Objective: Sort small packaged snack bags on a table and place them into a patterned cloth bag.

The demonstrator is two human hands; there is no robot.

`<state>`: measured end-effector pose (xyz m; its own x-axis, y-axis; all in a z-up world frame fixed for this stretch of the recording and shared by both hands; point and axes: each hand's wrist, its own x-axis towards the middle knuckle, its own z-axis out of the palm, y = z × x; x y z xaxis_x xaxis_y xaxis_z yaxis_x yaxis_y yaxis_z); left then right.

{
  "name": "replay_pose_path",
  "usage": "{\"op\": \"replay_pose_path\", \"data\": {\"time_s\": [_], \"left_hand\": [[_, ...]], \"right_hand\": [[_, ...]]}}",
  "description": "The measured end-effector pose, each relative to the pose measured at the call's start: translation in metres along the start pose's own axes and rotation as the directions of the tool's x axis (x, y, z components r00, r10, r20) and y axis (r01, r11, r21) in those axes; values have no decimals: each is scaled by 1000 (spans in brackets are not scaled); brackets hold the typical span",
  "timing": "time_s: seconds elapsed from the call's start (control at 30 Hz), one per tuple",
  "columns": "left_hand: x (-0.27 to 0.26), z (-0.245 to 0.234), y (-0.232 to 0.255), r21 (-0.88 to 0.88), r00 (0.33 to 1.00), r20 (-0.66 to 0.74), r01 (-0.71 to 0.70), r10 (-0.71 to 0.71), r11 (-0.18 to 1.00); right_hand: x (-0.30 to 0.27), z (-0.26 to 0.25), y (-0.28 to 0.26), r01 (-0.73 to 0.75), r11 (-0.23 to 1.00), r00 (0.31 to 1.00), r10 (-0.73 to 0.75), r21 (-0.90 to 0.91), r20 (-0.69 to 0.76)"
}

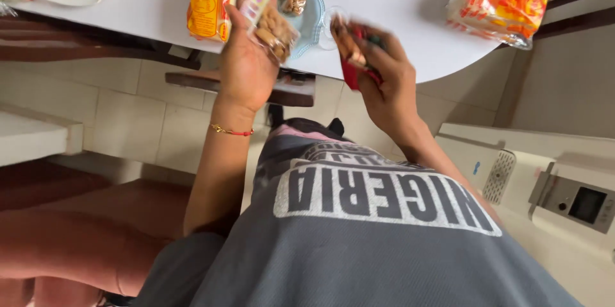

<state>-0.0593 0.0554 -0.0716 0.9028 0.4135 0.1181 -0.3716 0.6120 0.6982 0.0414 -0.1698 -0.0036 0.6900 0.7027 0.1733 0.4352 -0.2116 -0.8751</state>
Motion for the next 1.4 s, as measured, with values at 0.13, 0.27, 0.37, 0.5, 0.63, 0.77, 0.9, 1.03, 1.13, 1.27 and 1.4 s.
{"op": "replay_pose_path", "data": {"time_s": [0.13, 0.27, 0.37, 0.5, 0.63, 0.77, 0.9, 1.03, 1.13, 1.27, 1.4], "left_hand": [[10, -28, -25, -31, 988, 41, 153, -152, 988], [32, -70, -3, -329, 949, -38, 283, -312, 901], [59, -87, 49, -311, 985, 32, 172, -170, 935], [103, -137, 66, -242, 951, -154, 229, -270, 943], [142, -248, -27, 109, 927, -56, 374, -370, 921], [159, -322, -134, 368, 735, -453, 670, -505, 645], [164, -311, -152, 445, 715, -585, 677, -382, 586], [163, -325, -166, 525, 762, -537, 638, -362, 563], [162, -324, -163, 670, 792, -536, 610, -294, 422], [157, -347, -184, 893, 920, -374, 391, -115, 223], [159, -334, -174, 940, 944, -312, 323, -107, 108]], "right_hand": [[32, 53, 13, 203, 978, 979, -204, 53, 22], [49, 84, 34, 343, 919, 928, -299, -193, 224], [42, 90, 69, 152, 987, 936, -129, -46, 328], [22, 85, 81, -350, 936, 922, 350, -30, 167], [6, 81, 91, -439, 888, 898, 437, -136, -50], [2, 87, 74, -450, 884, 881, 415, -129, -229], [-11, 94, 64, -507, 850, 836, 444, -142, -323], [-29, 98, 62, -576, 812, 784, 514, -98, -349], [-34, 97, 62, -625, 775, 748, 560, -94, -357], [-32, 95, 60, -583, 805, 775, 509, -112, -376], [-22, 94, 56, -591, 797, 772, 514, -124, -375]]}}
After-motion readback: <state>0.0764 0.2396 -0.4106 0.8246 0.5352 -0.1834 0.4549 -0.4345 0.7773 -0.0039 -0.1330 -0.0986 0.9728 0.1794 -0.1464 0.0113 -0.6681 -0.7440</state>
